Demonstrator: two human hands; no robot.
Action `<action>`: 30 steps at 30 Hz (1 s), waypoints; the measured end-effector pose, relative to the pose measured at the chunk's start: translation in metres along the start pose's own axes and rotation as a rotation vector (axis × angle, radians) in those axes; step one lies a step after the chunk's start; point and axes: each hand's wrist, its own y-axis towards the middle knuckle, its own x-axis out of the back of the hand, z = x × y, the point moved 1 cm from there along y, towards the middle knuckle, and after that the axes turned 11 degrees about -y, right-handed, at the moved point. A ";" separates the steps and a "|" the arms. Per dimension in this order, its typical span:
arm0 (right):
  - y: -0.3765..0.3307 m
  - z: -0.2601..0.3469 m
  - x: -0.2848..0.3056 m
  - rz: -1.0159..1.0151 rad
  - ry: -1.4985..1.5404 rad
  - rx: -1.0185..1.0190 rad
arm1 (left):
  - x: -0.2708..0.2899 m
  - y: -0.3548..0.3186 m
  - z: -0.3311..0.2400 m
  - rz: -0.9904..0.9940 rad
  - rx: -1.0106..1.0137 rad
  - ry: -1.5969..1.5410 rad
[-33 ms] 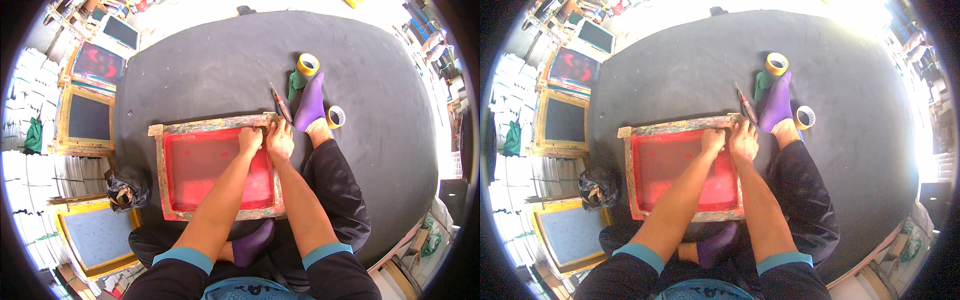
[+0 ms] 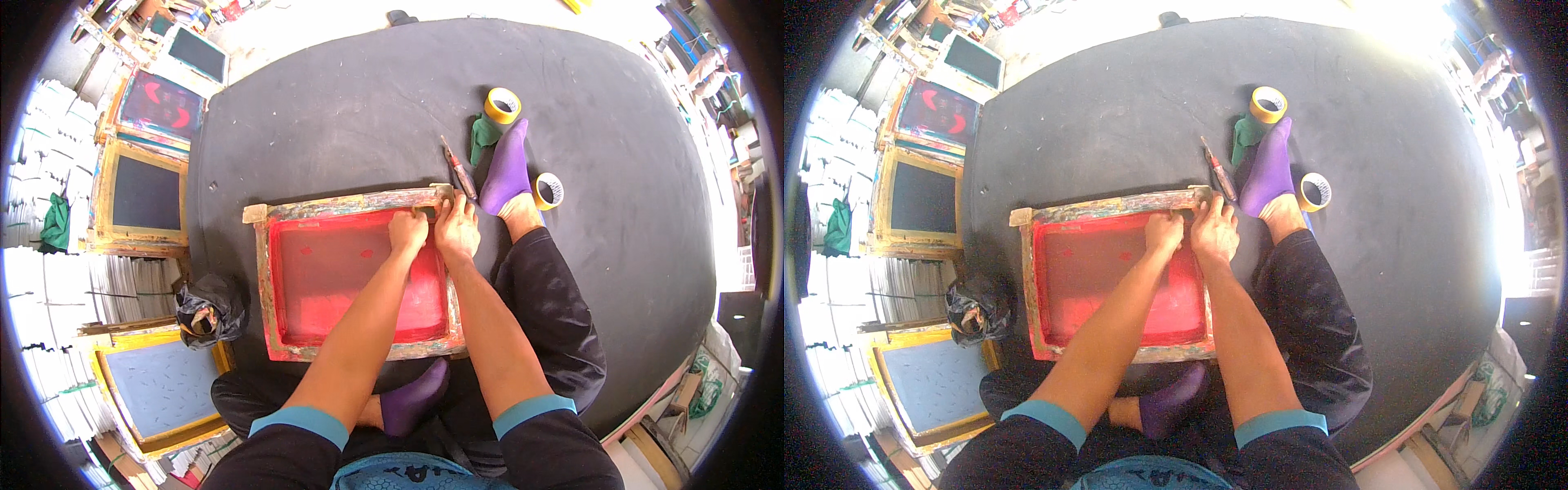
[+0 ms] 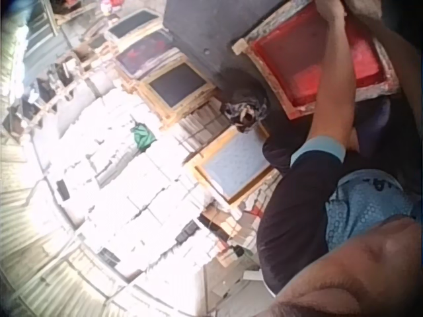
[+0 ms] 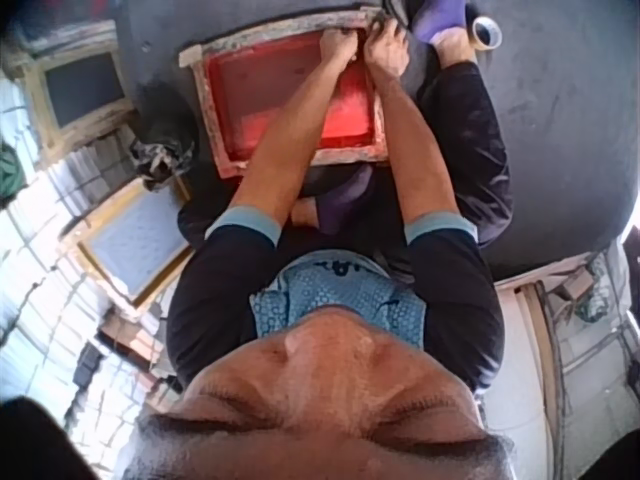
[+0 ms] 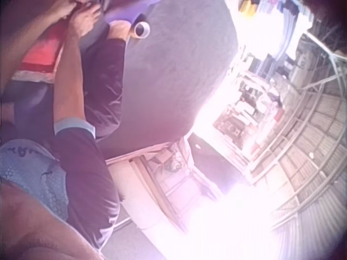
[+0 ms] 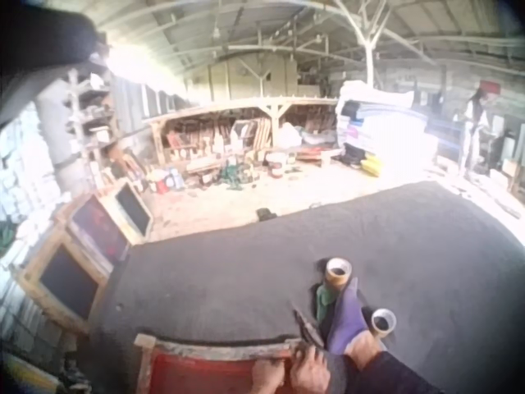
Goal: The person sits on the floor and scrapes dried red ink from a screen printing frame using a metal scraper. They wipe the frame with a cloth and discard the removed material into a nearby bag.
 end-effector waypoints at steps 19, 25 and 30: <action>-0.001 0.002 0.007 0.012 -0.043 -0.026 | 0.138 -0.132 0.088 0.018 0.041 -0.059; -0.001 0.002 0.005 0.005 -0.047 -0.019 | 0.137 -0.107 0.062 0.090 0.038 -0.494; 0.001 -0.003 0.002 -0.027 -0.031 -0.015 | 0.125 -0.081 0.031 0.326 0.158 -1.360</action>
